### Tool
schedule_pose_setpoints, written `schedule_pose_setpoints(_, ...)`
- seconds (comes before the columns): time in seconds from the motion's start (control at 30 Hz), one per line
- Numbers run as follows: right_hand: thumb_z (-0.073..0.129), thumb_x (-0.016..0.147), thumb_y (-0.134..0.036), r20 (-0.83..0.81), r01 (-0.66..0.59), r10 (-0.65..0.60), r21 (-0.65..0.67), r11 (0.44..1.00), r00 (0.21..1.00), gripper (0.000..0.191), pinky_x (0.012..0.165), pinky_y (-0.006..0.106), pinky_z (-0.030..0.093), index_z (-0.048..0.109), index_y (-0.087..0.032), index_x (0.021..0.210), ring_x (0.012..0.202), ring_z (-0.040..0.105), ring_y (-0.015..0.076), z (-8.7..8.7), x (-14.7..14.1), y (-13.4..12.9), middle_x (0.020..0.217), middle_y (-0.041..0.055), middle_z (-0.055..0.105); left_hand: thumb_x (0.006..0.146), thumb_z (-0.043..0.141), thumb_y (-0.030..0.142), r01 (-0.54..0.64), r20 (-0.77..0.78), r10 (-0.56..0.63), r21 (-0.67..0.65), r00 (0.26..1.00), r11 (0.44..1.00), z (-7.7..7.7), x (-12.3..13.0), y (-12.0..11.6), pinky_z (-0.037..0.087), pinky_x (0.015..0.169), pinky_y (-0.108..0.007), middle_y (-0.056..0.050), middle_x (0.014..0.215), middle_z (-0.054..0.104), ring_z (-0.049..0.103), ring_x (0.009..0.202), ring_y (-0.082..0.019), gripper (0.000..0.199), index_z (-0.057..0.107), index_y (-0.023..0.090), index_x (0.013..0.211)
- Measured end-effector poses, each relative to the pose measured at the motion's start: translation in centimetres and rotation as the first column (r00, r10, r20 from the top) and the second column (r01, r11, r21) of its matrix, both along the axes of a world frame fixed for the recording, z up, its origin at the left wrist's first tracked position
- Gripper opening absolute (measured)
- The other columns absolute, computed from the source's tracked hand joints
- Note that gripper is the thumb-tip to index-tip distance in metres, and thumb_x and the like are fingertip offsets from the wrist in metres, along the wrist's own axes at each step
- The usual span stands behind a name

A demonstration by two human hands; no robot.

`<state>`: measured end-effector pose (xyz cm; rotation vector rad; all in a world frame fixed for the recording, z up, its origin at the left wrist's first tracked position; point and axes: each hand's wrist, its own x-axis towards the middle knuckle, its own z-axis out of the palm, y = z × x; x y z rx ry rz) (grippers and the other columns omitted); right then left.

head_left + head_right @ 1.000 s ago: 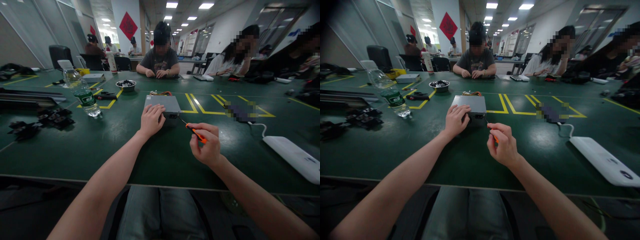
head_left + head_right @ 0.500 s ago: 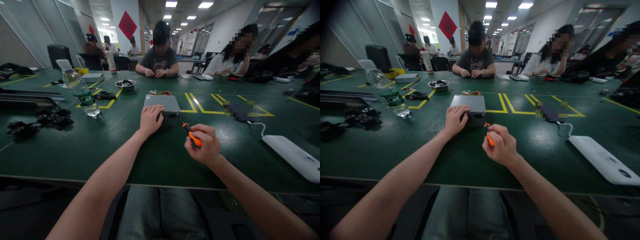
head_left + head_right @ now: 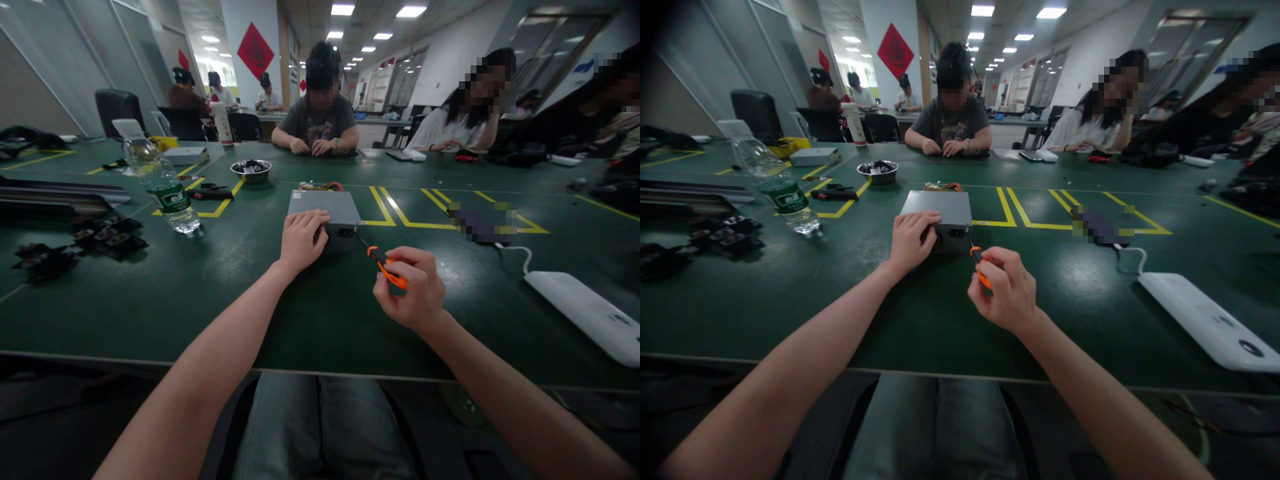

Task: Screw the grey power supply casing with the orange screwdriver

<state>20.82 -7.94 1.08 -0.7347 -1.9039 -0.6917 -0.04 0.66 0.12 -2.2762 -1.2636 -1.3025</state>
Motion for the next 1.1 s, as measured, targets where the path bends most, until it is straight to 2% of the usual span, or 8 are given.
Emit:
schedule_pose_setpoints(0.23,0.065,0.077,-0.023,0.011,0.016,-0.016,-0.023,1.0,1.0,0.029,0.07,0.031,0.049,0.046,-0.025,0.099,0.085,0.057,0.0175,0.07,0.17,0.28,0.093,0.0032,0.059,0.086,0.045,0.018,-0.012,-0.015,0.011,-0.021,1.0,1.0,0.12,0.01,-0.09,0.034,0.097,-0.036,0.0,0.116,0.065,0.055,0.112,-0.018,0.023,0.059,0.024,0.102)
schedule_pose_setpoints(0.4,0.064,0.075,-0.013,-0.031,-0.01,0.01,0.02,1.0,0.999,0.036,0.07,0.03,0.052,0.045,-0.024,0.105,0.086,0.06,0.0169,0.0,-0.04,0.31,0.095,0.0038,0.061,0.086,0.046,0.017,-0.013,-0.012,0.013,-0.021,1.0,1.0,0.18,0.02,-0.12,0.033,0.097,-0.036,0.0,0.115,0.065,0.055,0.111,-0.017,0.022,0.059,0.024,0.102)
schedule_pose_setpoints(0.53,0.059,0.077,-0.008,-0.065,-0.026,0.026,-0.002,1.0,0.998,0.037,0.074,0.033,0.053,0.045,-0.024,0.107,0.093,0.061,0.018,-0.18,-0.11,0.35,0.103,0.0059,0.062,0.085,0.046,0.017,-0.005,-0.008,0.005,-0.008,1.0,1.0,0.16,-0.01,-0.09,0.034,0.096,-0.036,0.0,0.115,0.065,0.056,0.111,-0.017,0.022,0.059,0.024,0.102)
schedule_pose_setpoints(0.73,0.063,0.076,-0.013,0.062,-0.023,0.024,-0.013,1.0,0.998,0.03,0.077,0.036,0.053,0.048,-0.023,0.1,0.092,0.061,0.0195,0.01,-0.18,0.21,0.1,0.0057,0.064,0.085,0.047,0.016,-0.002,-0.002,0.002,-0.005,1.0,1.0,0.1,0.01,-0.01,0.034,0.097,-0.036,0.001,0.114,0.065,0.056,0.11,-0.017,0.022,0.059,0.024,0.101)
schedule_pose_setpoints(0.87,0.061,0.077,-0.011,0.052,-0.017,0.017,0.012,1.0,0.999,0.033,0.075,0.034,0.053,0.047,-0.024,0.103,0.091,0.06,0.018,0.0,-0.22,0.18,0.103,0.0061,0.063,0.085,0.046,0.017,-0.001,-0.001,0.001,-0.013,1.0,1.0,0.1,0.04,-0.01,0.034,0.097,-0.036,0.0,0.115,0.065,0.056,0.111,-0.018,0.022,0.059,0.025,0.101)
schedule_pose_setpoints(0.97,0.06,0.077,-0.012,0.005,-0.044,0.044,-0.025,0.999,0.999,0.038,0.077,0.035,0.053,0.044,-0.024,0.109,0.099,0.058,0.0192,-0.2,-0.23,0.2,0.109,0.008,0.059,0.085,0.046,0.018,0.001,-0.003,-0.001,-0.02,1.0,1.0,0.13,0.03,-0.04,0.034,0.097,-0.037,-0.001,0.116,0.065,0.056,0.111,-0.018,0.022,0.059,0.025,0.101)
schedule_pose_setpoints(1.1,0.06,0.078,-0.016,-0.028,0.007,-0.009,-0.089,0.996,1.0,0.03,0.076,0.035,0.054,0.046,-0.023,0.103,0.097,0.058,0.0199,-0.23,-0.18,0.18,0.107,0.0079,0.057,0.085,0.047,0.017,0.004,-0.002,-0.004,-0.013,1.0,1.0,0.16,0.01,-0.07,0.034,0.096,-0.037,0.0,0.115,0.065,0.056,0.11,-0.018,0.022,0.059,0.024,0.101)
